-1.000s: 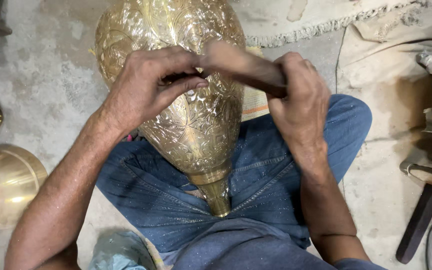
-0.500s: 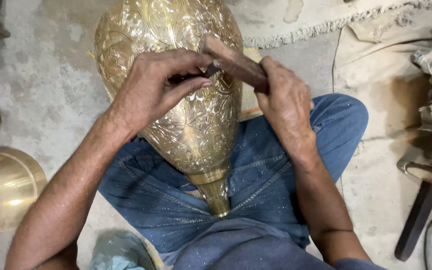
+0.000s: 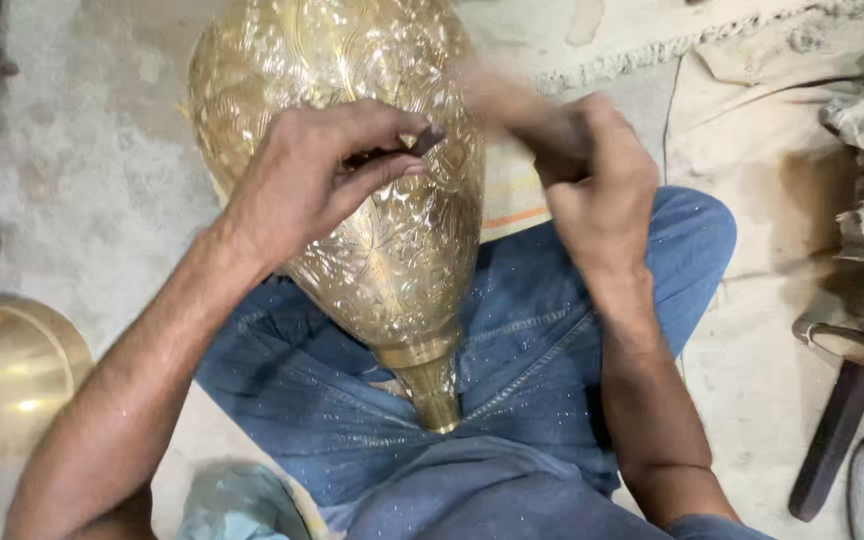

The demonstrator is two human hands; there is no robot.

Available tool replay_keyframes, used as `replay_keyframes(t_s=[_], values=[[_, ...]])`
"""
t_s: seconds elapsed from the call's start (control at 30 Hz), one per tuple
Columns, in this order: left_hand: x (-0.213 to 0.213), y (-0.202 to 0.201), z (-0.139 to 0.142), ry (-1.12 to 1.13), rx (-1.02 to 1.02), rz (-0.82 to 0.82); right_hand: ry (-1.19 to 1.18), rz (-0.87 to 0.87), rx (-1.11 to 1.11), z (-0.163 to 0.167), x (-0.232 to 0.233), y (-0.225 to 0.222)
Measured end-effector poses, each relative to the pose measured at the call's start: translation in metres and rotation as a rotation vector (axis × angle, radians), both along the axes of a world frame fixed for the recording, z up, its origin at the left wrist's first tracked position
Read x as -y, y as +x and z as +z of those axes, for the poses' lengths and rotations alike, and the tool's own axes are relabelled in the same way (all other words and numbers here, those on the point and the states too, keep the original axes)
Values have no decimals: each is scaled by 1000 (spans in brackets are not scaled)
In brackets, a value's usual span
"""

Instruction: The person sits cross-legged on the floor holding a large embossed brass vase on their lap. They hold a small chisel against the vase's decorated surface and strike it with a wooden mallet, repositioning the chisel across different areas to chase and deepen the engraved floral patterns.

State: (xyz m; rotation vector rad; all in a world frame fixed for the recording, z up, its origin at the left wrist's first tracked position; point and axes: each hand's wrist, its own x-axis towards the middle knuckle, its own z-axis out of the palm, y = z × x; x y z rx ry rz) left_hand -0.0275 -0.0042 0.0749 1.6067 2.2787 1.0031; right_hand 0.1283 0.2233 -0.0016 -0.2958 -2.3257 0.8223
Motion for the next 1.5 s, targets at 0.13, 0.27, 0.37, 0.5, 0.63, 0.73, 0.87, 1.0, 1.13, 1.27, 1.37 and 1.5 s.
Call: replay_keyframes(t_s=[0.13, 0.27, 0.37, 0.5, 0.63, 0.73, 0.87, 1.0, 1.13, 1.27, 1.37, 1.5], values=[[-3, -4, -5, -27, -33, 18, -190, 77, 183, 1, -3, -1], [-1, -7, -11, -33, -80, 2, -201, 126, 73, 6, -6, 2], [1, -8, -15, -48, -136, 6, 61, 59, 170, 8, -6, 1], [1, -8, -18, -34, -64, 11, -332, 78, 150, 4, -3, 0], [-1, -11, -18, -72, -80, 20, 216, 69, 164, 2, -4, 6], [1, -10, -17, -61, -57, 5, 20, 57, 143, 3, -6, 7], [1, -9, -17, -33, -94, -15, 52, 57, 192, 5, -7, 3], [-1, -11, -17, -84, -73, 33, -340, 151, 146, 6, -4, 1], [2, -12, -15, -70, -98, 12, 62, 97, 164, 7, -3, 1], [3, -11, -15, -35, -98, 0, 71, 77, 201, 9, -3, 0], [2, -10, -17, -34, -59, 16, -88, 66, 193, 11, -3, 0], [0, -13, -17, -58, -81, 40, 344, 100, 198, 14, -5, 3]])
